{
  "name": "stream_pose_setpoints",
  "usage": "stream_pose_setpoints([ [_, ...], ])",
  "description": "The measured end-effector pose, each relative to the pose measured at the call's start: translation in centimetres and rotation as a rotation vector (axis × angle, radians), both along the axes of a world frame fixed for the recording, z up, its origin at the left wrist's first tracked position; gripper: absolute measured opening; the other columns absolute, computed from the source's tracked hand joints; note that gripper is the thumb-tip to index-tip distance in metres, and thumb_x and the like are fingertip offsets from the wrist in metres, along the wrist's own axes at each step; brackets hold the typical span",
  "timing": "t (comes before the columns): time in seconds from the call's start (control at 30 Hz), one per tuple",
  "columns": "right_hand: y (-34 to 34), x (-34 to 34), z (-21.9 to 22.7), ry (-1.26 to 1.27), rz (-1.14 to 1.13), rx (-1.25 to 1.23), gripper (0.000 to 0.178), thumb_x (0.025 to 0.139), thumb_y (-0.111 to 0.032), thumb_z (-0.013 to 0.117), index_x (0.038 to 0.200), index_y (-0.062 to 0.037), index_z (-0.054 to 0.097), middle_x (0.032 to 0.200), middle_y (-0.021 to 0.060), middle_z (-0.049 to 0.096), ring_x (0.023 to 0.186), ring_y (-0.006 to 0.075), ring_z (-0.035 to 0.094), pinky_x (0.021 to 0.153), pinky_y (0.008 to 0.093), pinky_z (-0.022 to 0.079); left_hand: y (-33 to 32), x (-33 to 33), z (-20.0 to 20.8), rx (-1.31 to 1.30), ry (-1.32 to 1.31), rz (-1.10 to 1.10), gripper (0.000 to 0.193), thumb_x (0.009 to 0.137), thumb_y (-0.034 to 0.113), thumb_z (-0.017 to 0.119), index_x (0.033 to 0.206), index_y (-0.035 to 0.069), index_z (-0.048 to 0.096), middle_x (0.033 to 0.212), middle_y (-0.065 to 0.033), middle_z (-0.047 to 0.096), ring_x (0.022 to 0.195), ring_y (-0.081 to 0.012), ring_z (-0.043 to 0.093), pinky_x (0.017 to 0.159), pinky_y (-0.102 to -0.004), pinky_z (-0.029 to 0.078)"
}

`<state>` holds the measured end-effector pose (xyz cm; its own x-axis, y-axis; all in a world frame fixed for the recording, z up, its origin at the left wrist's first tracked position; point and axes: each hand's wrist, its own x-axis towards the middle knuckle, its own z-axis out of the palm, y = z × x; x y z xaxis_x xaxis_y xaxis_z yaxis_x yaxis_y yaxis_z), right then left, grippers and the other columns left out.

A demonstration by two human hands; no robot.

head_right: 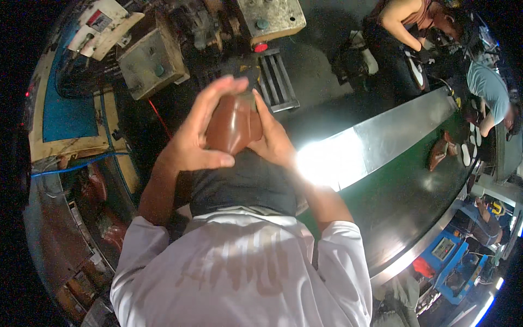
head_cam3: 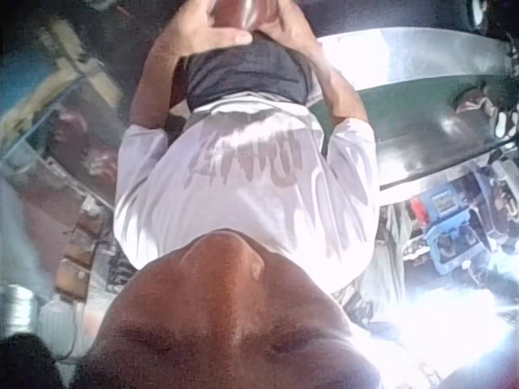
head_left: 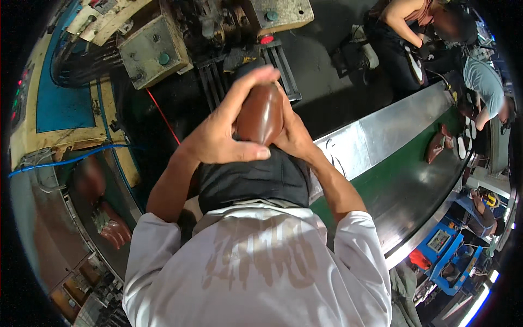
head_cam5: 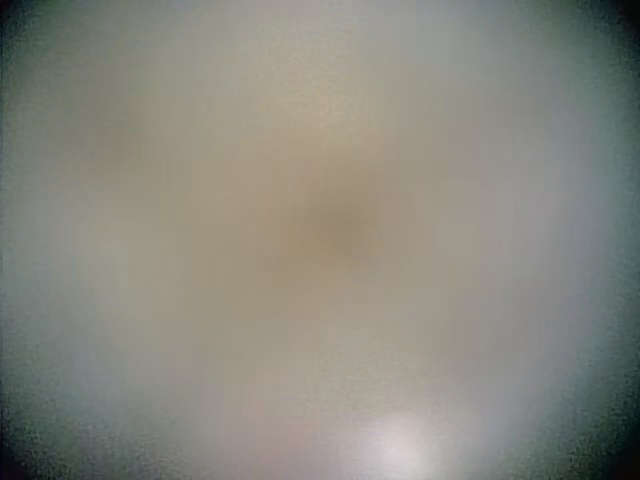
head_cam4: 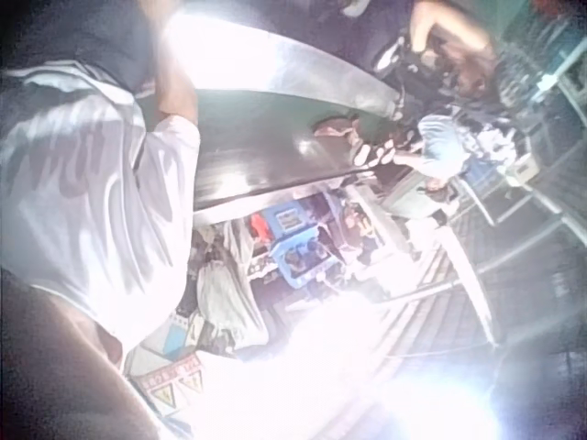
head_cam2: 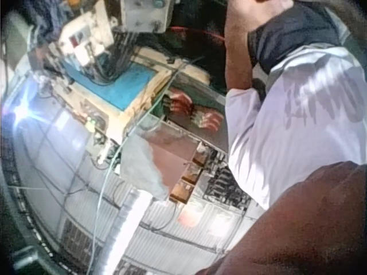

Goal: The person repeatedly picks up brown shoe uppers from a conveyor belt and places them into a shoe assembly machine. They press a lever to activate the machine, which appears to attach or secure the white sole to the shoe upper. The person then removes the shoe and places it back onto the conveyor belt, repeating this process for multiple units.

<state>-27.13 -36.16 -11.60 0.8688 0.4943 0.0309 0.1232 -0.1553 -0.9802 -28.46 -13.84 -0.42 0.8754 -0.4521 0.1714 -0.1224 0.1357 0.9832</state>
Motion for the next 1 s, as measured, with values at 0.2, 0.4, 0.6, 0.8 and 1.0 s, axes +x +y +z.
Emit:
stream_pose_setpoints([
  [0.2, -1.0, -0.2, 4.9, 0.368, 0.072, 0.117, 0.108, 0.092, -0.020, 0.086, 0.171, -0.0014, 0.015, 0.167, 0.0218, 0.038, 0.156, 0.0293, 0.038, 0.127, 0.0434, 0.032, -0.9, 3.8, -4.0, -0.172, 0.190, 0.377, 0.069, 0.094, 0.007, 0.072, 0.158, 0.000, 0.048, 0.140, -0.0114, 0.063, 0.129, -0.0199, 0.059, 0.114, -0.0368, 0.044],
  [0.4, 0.9, 0.6, 2.5, 0.072, -0.106, -0.049, 0.103, 0.091, -0.024, 0.082, 0.169, 0.0018, 0.020, 0.167, 0.0303, 0.038, 0.158, 0.0372, 0.037, 0.128, 0.0435, 0.031, -2.2, 2.6, -7.2, -0.088, 0.341, 0.437, 0.061, 0.097, 0.007, 0.068, 0.155, -0.001, 0.051, 0.139, -0.0107, 0.065, 0.125, -0.0184, 0.061, 0.112, -0.0344, 0.045],
  [0.6, 2.1, 0.6, 2.2, 0.123, -0.126, 0.061, 0.103, 0.091, -0.022, 0.082, 0.170, 0.0010, 0.020, 0.168, 0.0268, 0.038, 0.159, 0.0341, 0.035, 0.129, 0.0432, 0.029, -1.5, 2.0, -9.5, -0.289, 0.346, 0.326, 0.069, 0.105, 0.016, 0.064, 0.166, 0.002, 0.036, 0.154, -0.0120, 0.053, 0.144, -0.0220, 0.049, 0.125, -0.0388, 0.033],
  [0.8, 1.9, 0.9, 0.9, 0.202, -0.080, -0.012, 0.100, 0.091, -0.023, 0.082, 0.169, 0.0018, 0.024, 0.167, 0.0266, 0.039, 0.158, 0.0351, 0.035, 0.129, 0.0448, 0.028, -3.6, 0.9, -13.2, -0.190, 0.190, 0.518, 0.063, 0.114, 0.024, 0.049, 0.168, 0.002, 0.026, 0.167, -0.0143, 0.037, 0.152, -0.0226, 0.038, 0.128, -0.0372, 0.026],
  [1.0, 2.1, -0.7, 2.4, -0.106, -0.156, -0.414, 0.099, 0.088, -0.027, 0.087, 0.167, -0.0039, 0.032, 0.167, 0.0317, 0.034, 0.152, 0.0468, 0.039, 0.124, 0.0502, 0.037, -5.7, 3.0, -17.4, -0.210, 0.368, 0.793, 0.061, 0.111, 0.032, 0.059, 0.159, -0.001, 0.042, 0.148, -0.0159, 0.058, 0.136, -0.0255, 0.055, 0.117, -0.0380, 0.041],
])
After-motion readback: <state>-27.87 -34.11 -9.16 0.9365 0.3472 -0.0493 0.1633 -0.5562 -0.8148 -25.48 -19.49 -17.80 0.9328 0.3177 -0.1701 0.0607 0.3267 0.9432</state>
